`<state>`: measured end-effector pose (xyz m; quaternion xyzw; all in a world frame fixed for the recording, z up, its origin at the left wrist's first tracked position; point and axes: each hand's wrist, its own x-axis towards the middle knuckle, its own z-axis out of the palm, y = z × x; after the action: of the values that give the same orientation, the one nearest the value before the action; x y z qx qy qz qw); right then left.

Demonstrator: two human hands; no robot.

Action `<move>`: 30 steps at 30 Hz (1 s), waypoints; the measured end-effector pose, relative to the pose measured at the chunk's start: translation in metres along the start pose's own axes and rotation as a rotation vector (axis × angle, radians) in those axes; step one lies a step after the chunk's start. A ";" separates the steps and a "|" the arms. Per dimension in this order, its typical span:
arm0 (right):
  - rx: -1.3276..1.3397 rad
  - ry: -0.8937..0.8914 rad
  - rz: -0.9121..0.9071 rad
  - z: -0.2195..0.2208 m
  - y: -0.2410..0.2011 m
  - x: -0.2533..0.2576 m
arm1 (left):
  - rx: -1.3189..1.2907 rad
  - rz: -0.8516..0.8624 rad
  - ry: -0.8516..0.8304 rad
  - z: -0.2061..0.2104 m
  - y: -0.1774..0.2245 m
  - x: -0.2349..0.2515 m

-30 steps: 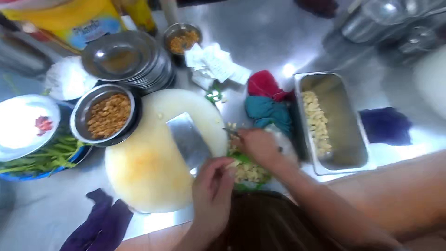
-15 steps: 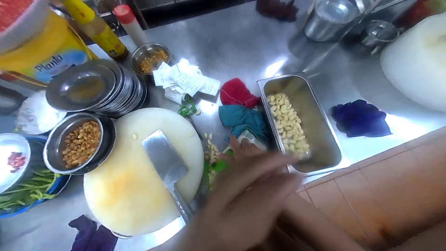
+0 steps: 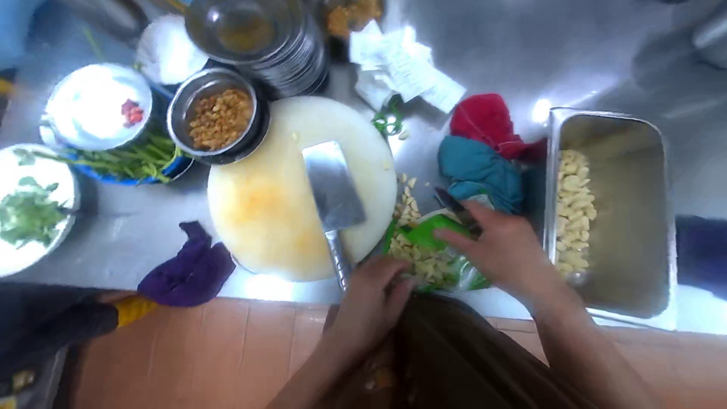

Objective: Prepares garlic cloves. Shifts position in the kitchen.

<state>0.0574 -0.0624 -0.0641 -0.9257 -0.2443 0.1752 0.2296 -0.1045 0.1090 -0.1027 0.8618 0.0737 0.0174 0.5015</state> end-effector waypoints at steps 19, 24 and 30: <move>-0.325 -0.039 0.025 0.009 -0.009 -0.037 | 0.047 -0.020 -0.181 0.017 -0.029 0.015; -0.328 0.030 0.055 0.025 -0.013 -0.031 | 0.200 -0.023 -0.347 0.024 -0.024 0.047; -0.181 0.108 0.159 0.024 -0.009 -0.035 | 0.358 0.115 -0.358 0.022 -0.022 0.051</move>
<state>0.0150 -0.0657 -0.0718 -0.9672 -0.1723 0.1201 0.1431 -0.0542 0.1078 -0.1350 0.9289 -0.0633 -0.1204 0.3445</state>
